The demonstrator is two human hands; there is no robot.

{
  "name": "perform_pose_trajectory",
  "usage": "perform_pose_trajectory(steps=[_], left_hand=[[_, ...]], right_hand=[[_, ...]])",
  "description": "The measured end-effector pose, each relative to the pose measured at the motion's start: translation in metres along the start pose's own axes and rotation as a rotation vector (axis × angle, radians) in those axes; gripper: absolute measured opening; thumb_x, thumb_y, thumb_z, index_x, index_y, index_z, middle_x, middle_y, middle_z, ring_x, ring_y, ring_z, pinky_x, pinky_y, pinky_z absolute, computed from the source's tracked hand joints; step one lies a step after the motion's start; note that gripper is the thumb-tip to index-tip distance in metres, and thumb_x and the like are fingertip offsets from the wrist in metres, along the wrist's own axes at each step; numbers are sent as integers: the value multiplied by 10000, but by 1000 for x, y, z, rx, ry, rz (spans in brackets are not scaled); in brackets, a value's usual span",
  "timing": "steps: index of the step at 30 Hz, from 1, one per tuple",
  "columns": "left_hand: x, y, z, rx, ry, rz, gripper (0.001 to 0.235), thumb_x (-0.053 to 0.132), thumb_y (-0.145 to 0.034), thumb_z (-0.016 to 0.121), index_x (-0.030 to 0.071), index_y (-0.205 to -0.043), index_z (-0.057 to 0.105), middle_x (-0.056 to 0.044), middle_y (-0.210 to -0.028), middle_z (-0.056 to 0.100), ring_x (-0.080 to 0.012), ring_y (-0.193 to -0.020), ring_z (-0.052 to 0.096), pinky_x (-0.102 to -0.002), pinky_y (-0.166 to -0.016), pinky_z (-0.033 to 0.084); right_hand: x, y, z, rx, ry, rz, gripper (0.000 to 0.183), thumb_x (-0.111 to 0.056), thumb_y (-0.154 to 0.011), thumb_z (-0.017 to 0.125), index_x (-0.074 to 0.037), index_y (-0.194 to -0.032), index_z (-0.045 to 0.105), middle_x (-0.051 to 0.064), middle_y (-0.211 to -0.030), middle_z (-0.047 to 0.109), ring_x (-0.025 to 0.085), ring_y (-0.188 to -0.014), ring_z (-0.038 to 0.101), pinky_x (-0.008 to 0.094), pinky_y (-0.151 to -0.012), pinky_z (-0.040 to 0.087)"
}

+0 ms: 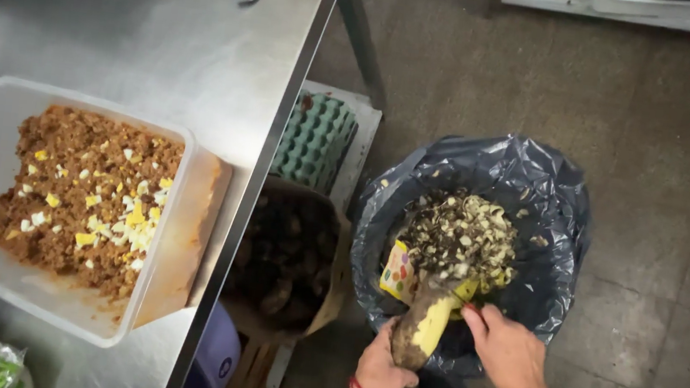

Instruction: Peeling potatoes using a peeler over a trash can in a kitchen.

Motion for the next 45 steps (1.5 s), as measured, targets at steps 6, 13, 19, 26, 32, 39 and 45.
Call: perform_pose_trajectory(steps=[6,13,19,26,32,39,45], left_hand=[[13,6,3,58,-222,-82,997,-8,-557,817,99,-1478,449,-55,-1258,712,-183,-1173,683,-283,-1005,542],[5,15,1,95,-428,-33,1013,34,-560,843,99,-1475,413,-89,-1331,656,-230,-1250,639,-320,-1043,499],[7,12,-3,133,-584,-88,926,65,-670,760,123,-1515,384,-159,-1310,658,-334,-1247,632,-364,-1047,516],[14,14,-3,128,-827,-12,887,-31,-696,694,162,-1505,385,-148,-1396,539,-414,-1170,589,-462,-991,496],[11,18,-8,82,-843,90,905,-40,-671,687,140,-1506,384,-142,-1412,539,-403,-1186,587,-455,-987,502],[31,34,-13,162,-547,430,779,-36,-718,731,58,-1447,474,-173,-1397,598,-375,-1303,587,-392,-1050,498],[32,41,-19,175,-520,505,791,-59,-707,718,53,-1453,479,-170,-1389,613,-337,-1310,611,-364,-1061,501]], right_hand=[[-4,20,32,-56,-63,-40,454,-585,-923,508,-167,-836,660,156,-678,719,408,-672,718,544,-597,557],[18,18,32,-128,-35,82,469,-592,-940,493,-164,-859,665,185,-710,720,434,-708,716,552,-635,565],[-9,16,27,-178,-14,32,484,-627,-919,472,-184,-889,668,167,-721,732,416,-710,729,548,-642,575],[9,16,38,-221,71,81,522,-643,-943,444,-172,-891,665,180,-743,735,418,-746,730,547,-673,584],[36,-5,43,-240,-28,182,536,-627,-971,438,-155,-921,687,200,-803,742,441,-817,726,561,-736,579],[43,3,38,-218,-214,229,526,-612,-951,463,-159,-994,727,204,-933,749,440,-946,700,521,-817,558],[30,12,36,-253,-270,246,512,-606,-938,466,-178,-1024,734,189,-968,756,426,-976,695,506,-833,556]])
Point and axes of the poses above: each hand's wrist, its own y-axis away from the middle knuckle, its own z-axis out of the palm, x = y × z, the point moved 6 cm from there along -y, towards the middle knuckle
